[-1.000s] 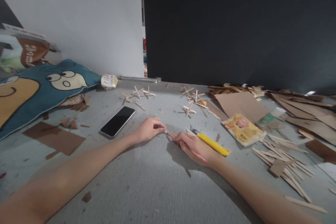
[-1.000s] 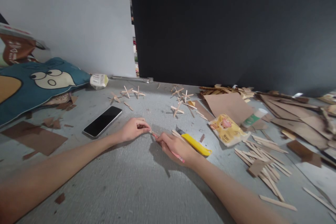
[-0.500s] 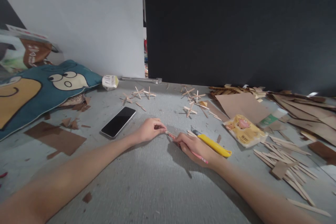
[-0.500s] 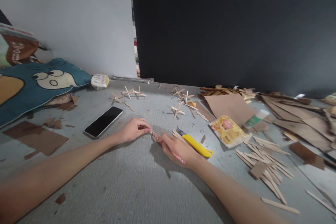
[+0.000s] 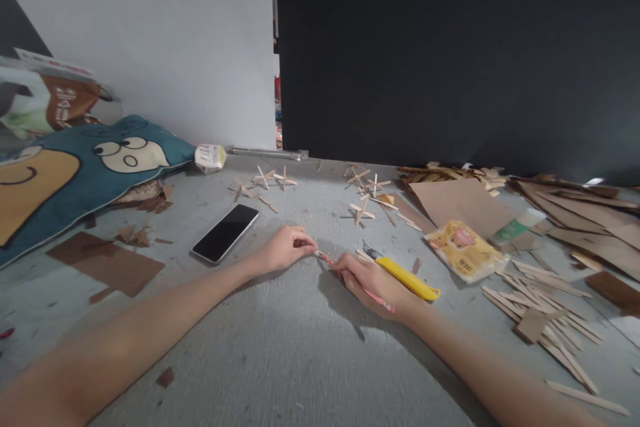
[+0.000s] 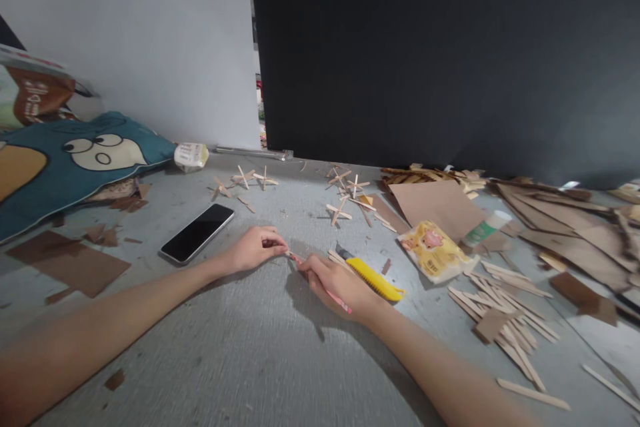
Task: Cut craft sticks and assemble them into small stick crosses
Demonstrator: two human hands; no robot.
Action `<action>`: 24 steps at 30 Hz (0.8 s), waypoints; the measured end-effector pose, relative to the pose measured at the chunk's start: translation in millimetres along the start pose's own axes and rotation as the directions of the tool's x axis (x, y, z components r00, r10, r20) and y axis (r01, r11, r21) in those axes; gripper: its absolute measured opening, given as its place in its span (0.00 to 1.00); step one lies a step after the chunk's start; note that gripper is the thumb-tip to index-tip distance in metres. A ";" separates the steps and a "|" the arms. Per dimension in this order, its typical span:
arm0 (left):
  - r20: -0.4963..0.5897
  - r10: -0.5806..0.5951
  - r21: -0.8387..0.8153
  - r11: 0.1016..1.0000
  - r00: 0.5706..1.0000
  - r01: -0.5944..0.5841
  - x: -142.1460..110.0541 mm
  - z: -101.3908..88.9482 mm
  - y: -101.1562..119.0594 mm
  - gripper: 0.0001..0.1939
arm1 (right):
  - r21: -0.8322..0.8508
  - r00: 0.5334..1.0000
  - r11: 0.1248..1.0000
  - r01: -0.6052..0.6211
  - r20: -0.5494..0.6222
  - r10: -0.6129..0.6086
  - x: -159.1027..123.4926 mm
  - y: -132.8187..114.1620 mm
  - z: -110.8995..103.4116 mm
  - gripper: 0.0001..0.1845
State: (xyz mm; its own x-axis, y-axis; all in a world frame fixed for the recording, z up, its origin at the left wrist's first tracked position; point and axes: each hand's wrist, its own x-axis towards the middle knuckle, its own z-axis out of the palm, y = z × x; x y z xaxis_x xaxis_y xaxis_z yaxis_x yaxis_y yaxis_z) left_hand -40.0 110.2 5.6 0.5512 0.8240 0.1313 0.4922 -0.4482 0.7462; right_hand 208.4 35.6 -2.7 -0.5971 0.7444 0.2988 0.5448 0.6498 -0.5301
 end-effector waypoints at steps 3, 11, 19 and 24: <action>-0.003 0.007 -0.006 1.000 1.000 -0.007 0.5 0.7 -1.5 0.09 | -0.009 1.000 1.000 -0.014 0.023 0.014 -0.1 -1.0 -0.8 0.11; 0.004 -0.010 0.004 1.000 1.000 0.010 -0.5 -0.1 2.2 0.09 | 0.005 0.999 1.000 -0.016 0.044 0.016 -0.4 -2.7 -3.1 0.11; -0.001 0.004 0.015 1.000 1.000 -0.004 -0.2 -0.2 2.1 0.09 | 0.011 1.000 1.000 -0.010 0.024 0.010 -0.5 -3.0 -2.6 0.12; 0.002 -0.005 0.020 1.000 1.000 0.005 -0.1 -0.8 3.0 0.10 | 0.042 1.000 0.999 -0.017 -0.003 0.018 -0.2 -2.0 -1.9 0.12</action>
State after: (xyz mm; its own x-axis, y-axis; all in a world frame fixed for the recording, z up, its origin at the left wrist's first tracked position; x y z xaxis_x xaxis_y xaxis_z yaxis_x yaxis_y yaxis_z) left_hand -39.0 109.0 8.4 0.5501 0.8255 0.1265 0.5084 -0.4511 0.7335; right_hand 208.5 34.5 -0.2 -0.5860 0.7561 0.2915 0.5298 0.6297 -0.5682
